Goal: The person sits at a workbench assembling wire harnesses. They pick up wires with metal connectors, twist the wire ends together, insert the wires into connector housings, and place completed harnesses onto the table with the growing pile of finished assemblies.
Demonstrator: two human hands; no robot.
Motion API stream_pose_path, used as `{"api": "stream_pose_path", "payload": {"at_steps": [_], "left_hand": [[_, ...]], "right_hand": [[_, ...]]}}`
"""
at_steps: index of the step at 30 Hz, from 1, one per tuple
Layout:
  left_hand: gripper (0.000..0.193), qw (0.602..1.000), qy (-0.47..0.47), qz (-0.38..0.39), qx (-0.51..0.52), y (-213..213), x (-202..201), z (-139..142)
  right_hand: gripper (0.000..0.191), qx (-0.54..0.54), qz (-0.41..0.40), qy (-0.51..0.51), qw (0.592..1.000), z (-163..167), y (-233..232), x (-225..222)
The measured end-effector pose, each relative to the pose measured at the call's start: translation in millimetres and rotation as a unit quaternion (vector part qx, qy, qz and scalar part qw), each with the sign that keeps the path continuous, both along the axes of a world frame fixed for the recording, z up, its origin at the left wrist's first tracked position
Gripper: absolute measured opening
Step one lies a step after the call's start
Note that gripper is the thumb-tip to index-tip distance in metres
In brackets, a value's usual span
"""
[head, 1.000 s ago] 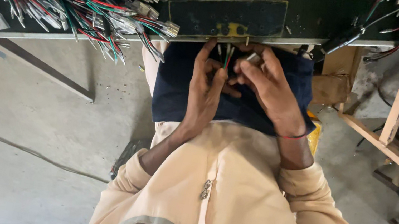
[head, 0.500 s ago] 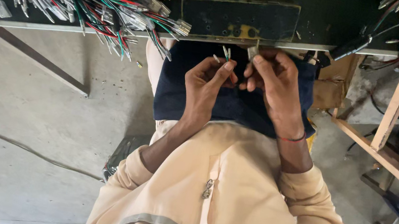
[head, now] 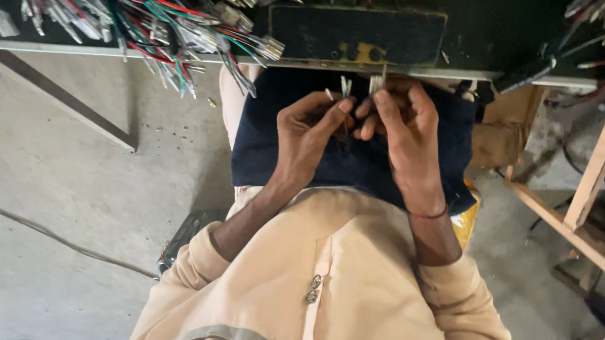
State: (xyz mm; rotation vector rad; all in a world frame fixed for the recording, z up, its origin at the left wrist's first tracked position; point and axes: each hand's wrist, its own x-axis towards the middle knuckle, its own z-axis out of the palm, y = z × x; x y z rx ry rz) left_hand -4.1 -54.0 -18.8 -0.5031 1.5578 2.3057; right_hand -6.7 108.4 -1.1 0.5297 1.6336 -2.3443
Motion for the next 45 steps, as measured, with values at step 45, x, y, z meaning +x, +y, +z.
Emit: {"api": "stream_pose_path", "payload": {"at_steps": [45], "left_hand": [[0.013, 0.917, 0.215, 0.091, -0.323, 52, -15, 9]], "right_hand": [[0.03, 0.082, 0.036, -0.011, 0.996, -4, 23, -5]]}}
